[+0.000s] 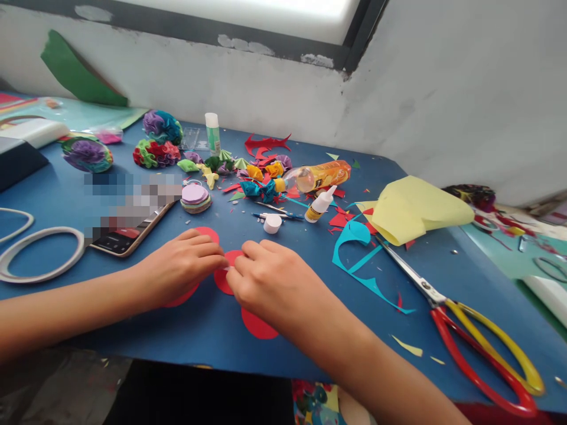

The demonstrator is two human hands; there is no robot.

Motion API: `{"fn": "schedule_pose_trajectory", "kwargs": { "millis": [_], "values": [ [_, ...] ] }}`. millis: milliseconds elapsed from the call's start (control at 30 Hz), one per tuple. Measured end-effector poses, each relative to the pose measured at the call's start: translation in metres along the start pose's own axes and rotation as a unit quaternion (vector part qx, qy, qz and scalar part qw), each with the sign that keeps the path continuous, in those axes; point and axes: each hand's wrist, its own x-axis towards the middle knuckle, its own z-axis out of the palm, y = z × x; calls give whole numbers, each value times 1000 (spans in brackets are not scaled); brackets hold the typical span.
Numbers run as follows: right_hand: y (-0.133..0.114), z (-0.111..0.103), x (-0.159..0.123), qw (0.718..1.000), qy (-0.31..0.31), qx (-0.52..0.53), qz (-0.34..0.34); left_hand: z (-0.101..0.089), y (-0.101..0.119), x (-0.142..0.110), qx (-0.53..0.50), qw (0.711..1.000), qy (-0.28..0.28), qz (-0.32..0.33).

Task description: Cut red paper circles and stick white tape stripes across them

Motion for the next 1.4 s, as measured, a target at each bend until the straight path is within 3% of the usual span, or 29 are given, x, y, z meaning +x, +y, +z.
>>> {"fn": "schedule_pose_trajectory", "kwargs": {
  "millis": [200, 533, 667, 933, 1033, 1167, 1267, 1400],
  "values": [
    [-2, 1, 0, 1000, -26, 1, 2, 4, 0, -1, 17, 1000, 17, 3],
    [-2, 6, 1, 1000, -19, -3, 4, 7, 6, -3, 77, 996, 41, 23],
    [-2, 5, 2, 1000, -21, -5, 7, 7, 17, -6, 105, 994, 15, 27],
    [12, -2, -10, 994, -16, 91, 57, 5, 25, -8, 124, 992, 6, 38],
    [21, -4, -25, 978, -30, 154, 135, 4, 22, -7, 106, 994, -1, 32],
    [38, -8, -46, 927, -129, 257, 242, 3, 19, -8, 87, 996, -1, 36],
    [50, -12, -55, 887, -187, 325, 271, 3, 19, -8, 80, 996, 17, 36],
    [55, -15, -56, 876, -164, 358, 279, 4, 19, -8, 66, 993, 84, 53]
  ]
}}
